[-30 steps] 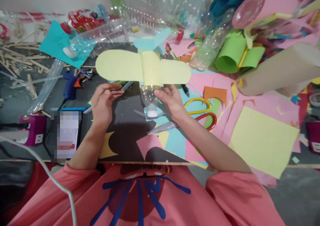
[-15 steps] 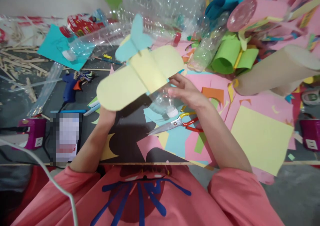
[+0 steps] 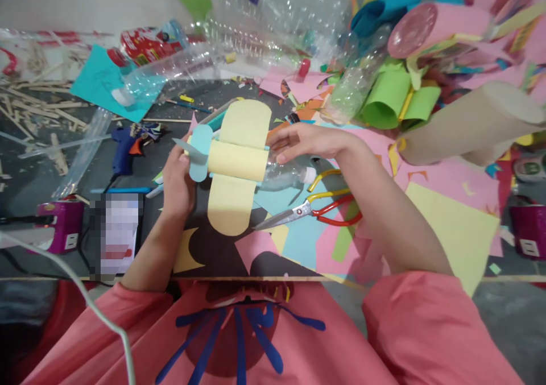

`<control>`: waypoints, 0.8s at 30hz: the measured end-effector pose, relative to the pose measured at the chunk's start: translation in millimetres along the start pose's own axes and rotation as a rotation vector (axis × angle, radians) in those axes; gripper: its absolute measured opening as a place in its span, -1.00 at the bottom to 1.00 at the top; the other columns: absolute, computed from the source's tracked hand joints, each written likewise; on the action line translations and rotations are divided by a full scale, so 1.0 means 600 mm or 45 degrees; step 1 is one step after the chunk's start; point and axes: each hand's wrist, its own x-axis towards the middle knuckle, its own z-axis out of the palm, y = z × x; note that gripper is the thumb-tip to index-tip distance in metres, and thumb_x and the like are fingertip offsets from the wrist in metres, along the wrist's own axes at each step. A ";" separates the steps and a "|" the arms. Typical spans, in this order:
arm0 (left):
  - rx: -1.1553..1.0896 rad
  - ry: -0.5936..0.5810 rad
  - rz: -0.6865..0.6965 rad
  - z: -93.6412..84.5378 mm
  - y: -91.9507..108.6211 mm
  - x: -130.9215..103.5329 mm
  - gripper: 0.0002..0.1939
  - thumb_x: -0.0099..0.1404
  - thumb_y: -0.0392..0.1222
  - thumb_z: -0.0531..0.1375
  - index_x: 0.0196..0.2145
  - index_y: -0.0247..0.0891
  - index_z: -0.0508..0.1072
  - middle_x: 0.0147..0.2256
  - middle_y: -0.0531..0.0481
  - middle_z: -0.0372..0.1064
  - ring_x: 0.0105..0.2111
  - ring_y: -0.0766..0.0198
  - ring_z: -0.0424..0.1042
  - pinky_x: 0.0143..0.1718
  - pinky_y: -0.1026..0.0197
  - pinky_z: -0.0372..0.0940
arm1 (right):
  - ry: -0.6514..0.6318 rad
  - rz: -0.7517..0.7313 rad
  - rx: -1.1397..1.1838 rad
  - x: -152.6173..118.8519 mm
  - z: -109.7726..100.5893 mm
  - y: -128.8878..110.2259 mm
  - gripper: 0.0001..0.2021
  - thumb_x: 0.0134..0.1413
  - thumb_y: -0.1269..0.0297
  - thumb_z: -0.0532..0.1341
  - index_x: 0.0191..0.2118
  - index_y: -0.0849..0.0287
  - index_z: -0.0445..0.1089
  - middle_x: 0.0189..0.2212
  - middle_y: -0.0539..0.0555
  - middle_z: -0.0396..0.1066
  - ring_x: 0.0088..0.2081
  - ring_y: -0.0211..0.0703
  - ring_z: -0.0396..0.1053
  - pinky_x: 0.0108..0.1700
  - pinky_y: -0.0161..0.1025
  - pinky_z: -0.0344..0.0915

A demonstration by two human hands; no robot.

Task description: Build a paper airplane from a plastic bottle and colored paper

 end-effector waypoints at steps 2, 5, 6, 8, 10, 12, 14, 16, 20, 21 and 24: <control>0.060 0.013 -0.004 -0.005 -0.006 0.001 -0.49 0.26 0.22 0.20 0.06 -0.09 0.48 0.14 -0.04 0.41 0.24 0.01 0.29 0.28 -0.03 0.19 | -0.041 -0.086 -0.093 0.009 -0.011 0.001 -0.64 -0.38 0.36 0.54 -0.31 0.11 0.57 -0.35 -0.03 0.59 -0.29 -0.20 0.56 -0.24 -0.24 0.54; 0.130 -0.007 0.059 -0.011 -0.007 0.004 -0.47 0.27 0.23 0.20 0.11 -0.04 0.44 0.18 -0.03 0.37 0.23 0.02 0.30 0.25 -0.01 0.23 | -0.023 -0.201 -0.222 0.026 -0.032 0.003 -0.68 -0.33 0.25 0.54 -0.32 0.10 0.57 -0.36 -0.05 0.58 -0.34 -0.23 0.55 -0.31 -0.24 0.53; 0.139 -0.037 0.064 -0.013 -0.006 0.004 -0.45 0.27 0.23 0.20 0.14 -0.02 0.41 0.20 -0.03 0.35 0.22 0.02 0.32 0.22 0.01 0.27 | -0.007 -0.223 -0.266 0.030 -0.038 0.002 -0.69 -0.30 0.23 0.54 -0.32 0.10 0.57 -0.37 -0.05 0.58 -0.35 -0.24 0.54 -0.32 -0.23 0.52; 0.144 -0.087 0.031 -0.016 -0.006 0.005 -0.44 0.27 0.22 0.20 0.16 0.00 0.38 0.21 -0.03 0.33 0.17 0.03 0.37 0.10 0.04 0.38 | -0.007 -0.272 -0.373 0.032 -0.048 -0.002 -0.70 -0.24 0.21 0.52 -0.29 0.09 0.57 -0.36 -0.06 0.56 -0.34 -0.23 0.52 -0.29 -0.17 0.51; 0.165 -0.085 -0.006 -0.018 -0.008 0.006 -0.47 0.29 0.20 0.19 0.14 -0.02 0.39 0.18 -0.06 0.36 0.11 0.05 0.43 -0.02 0.09 0.45 | 0.059 -0.376 -0.505 0.023 -0.046 -0.010 -0.73 -0.14 0.21 0.48 -0.23 0.07 0.57 -0.32 -0.05 0.56 -0.30 -0.21 0.51 -0.22 -0.13 0.50; 0.183 -0.038 -0.019 -0.018 -0.012 0.006 -0.51 0.32 0.18 0.16 0.11 -0.07 0.40 0.13 -0.08 0.40 0.06 0.08 0.45 -0.07 0.14 0.46 | 0.389 -0.529 -0.619 0.000 -0.026 -0.016 -0.81 0.00 0.24 0.40 -0.20 0.08 0.55 -0.27 -0.02 0.55 -0.26 -0.22 0.48 -0.16 -0.15 0.46; 0.174 0.043 -0.005 -0.016 -0.015 0.006 -0.51 0.33 0.20 0.14 0.10 -0.08 0.39 0.09 -0.08 0.42 0.02 0.12 0.47 -0.11 0.18 0.45 | 0.803 -0.676 -0.708 -0.031 0.010 -0.017 -0.89 0.13 0.30 0.28 -0.21 0.11 0.52 -0.27 0.02 0.53 -0.27 -0.24 0.45 -0.17 -0.19 0.42; 0.139 0.169 0.027 -0.015 -0.017 0.009 -0.49 0.32 0.24 0.14 0.09 -0.08 0.36 0.06 -0.07 0.41 -0.04 0.17 0.48 -0.17 0.21 0.44 | 0.974 -0.767 -0.828 -0.061 0.054 -0.007 -0.87 0.21 0.33 0.18 -0.21 0.13 0.49 -0.33 0.03 0.51 -0.34 -0.23 0.42 -0.27 -0.21 0.38; -0.032 0.412 0.024 -0.017 -0.011 0.015 -0.47 0.26 0.29 0.18 0.03 -0.05 0.29 0.00 -0.02 0.38 -0.12 0.22 0.48 -0.33 0.26 0.43 | 0.318 -0.714 -1.230 -0.082 0.130 0.044 -0.81 0.29 0.25 0.13 -0.20 0.15 0.49 -0.28 0.13 0.55 -0.20 -0.04 0.48 -0.17 -0.11 0.41; -0.069 0.441 0.005 -0.018 -0.008 0.016 -0.48 0.26 0.29 0.18 0.02 -0.03 0.28 0.01 -0.01 0.37 -0.11 0.22 0.47 -0.35 0.26 0.43 | 0.230 -0.724 -1.314 -0.078 0.142 0.059 -0.77 0.31 0.22 0.12 -0.16 0.19 0.48 -0.22 0.19 0.55 -0.15 0.02 0.47 -0.13 -0.06 0.41; -0.093 0.461 -0.048 -0.023 0.003 0.018 -0.57 0.29 0.24 0.16 0.02 0.05 0.26 0.07 0.03 0.34 -0.02 0.20 0.45 -0.29 0.21 0.45 | 0.152 -0.702 -1.445 -0.055 0.164 0.092 -0.64 0.26 0.11 0.18 0.04 0.23 0.40 0.03 0.30 0.46 0.03 0.13 0.41 0.03 0.05 0.35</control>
